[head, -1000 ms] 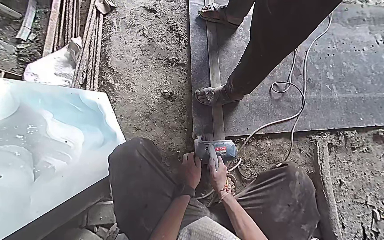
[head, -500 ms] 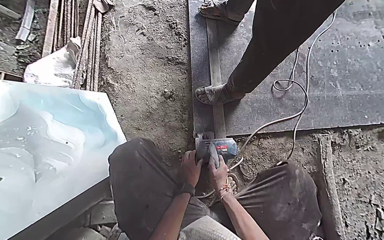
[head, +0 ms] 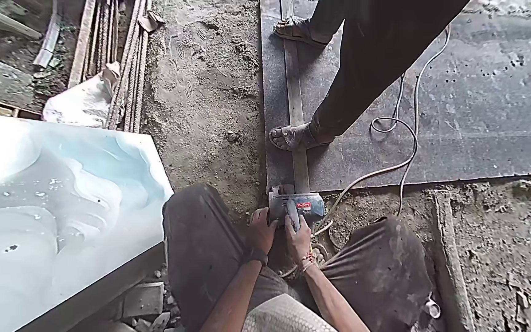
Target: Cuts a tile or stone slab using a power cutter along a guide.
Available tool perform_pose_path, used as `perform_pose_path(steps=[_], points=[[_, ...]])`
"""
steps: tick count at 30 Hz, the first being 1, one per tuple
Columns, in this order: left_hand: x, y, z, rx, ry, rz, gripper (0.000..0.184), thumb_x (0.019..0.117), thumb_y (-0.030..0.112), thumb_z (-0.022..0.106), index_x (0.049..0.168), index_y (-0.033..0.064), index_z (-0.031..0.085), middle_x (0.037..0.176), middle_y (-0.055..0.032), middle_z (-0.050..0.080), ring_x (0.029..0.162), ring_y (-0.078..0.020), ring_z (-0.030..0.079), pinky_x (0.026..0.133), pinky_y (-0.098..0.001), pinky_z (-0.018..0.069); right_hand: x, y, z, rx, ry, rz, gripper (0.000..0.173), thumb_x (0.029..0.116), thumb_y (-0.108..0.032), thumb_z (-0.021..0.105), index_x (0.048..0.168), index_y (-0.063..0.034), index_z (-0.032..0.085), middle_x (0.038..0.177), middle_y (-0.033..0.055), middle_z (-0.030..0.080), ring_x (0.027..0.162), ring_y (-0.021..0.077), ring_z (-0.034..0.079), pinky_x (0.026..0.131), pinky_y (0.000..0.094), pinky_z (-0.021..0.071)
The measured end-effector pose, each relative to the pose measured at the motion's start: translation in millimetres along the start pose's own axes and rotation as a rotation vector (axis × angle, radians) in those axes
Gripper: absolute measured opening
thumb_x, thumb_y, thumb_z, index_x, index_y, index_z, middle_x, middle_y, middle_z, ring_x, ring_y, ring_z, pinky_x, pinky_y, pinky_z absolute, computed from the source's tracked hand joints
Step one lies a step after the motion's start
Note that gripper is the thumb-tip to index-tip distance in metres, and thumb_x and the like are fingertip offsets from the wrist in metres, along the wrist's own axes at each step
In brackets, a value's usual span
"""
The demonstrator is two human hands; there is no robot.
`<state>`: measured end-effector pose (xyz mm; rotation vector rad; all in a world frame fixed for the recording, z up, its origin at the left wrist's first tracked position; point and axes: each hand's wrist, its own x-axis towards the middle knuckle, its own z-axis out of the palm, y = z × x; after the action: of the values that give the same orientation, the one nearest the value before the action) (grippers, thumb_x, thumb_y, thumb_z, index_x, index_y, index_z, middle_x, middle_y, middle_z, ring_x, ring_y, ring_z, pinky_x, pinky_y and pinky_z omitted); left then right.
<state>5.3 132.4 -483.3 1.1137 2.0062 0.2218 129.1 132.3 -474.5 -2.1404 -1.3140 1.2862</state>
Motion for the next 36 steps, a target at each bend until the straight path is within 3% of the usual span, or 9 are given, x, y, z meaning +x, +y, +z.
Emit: perform_pose_path(steps=[9, 14, 36], points=[[9.8, 10.8, -16.0, 0.082, -0.167, -0.05, 0.057, 0.0957, 0.03, 0.073, 0.142, 0.0017, 0.056, 0.145, -0.0213, 0.056, 0.137, -0.0343, 0.054, 0.115, -0.0462, 0.0432, 1.9, -9.8, 0.0, -0.044, 0.045, 0.026, 0.04, 0.0983, -0.038, 0.067, 0.108, 0.0007, 0.07, 0.084, 0.0175, 0.07, 0.081, 0.0316, 0.07, 0.077, 0.0533, 0.0541], [15.1, 11.5, -17.0, 0.074, -0.188, -0.042, 0.057, 0.0946, 0.026, 0.075, 0.141, -0.0003, 0.055, 0.145, -0.0246, 0.054, 0.137, -0.0378, 0.052, 0.115, -0.0481, 0.0423, 3.1, -15.0, -0.3, -0.063, 0.056, 0.057, 0.039, 0.097, -0.038, 0.069, 0.108, 0.0002, 0.071, 0.087, 0.0182, 0.071, 0.083, 0.0328, 0.069, 0.079, 0.0542, 0.0534], [19.0, 18.8, -29.2, 0.094, -0.233, -0.052, 0.057, 0.0974, 0.027, 0.07, 0.146, 0.0036, 0.052, 0.146, -0.0224, 0.052, 0.137, -0.036, 0.053, 0.112, -0.0483, 0.046, 8.9, -15.2, 10.6, -0.09, 0.15, -0.016, 0.04, 0.0967, -0.04, 0.07, 0.102, -0.0011, 0.072, 0.082, 0.0173, 0.071, 0.078, 0.0323, 0.07, 0.076, 0.0556, 0.054]])
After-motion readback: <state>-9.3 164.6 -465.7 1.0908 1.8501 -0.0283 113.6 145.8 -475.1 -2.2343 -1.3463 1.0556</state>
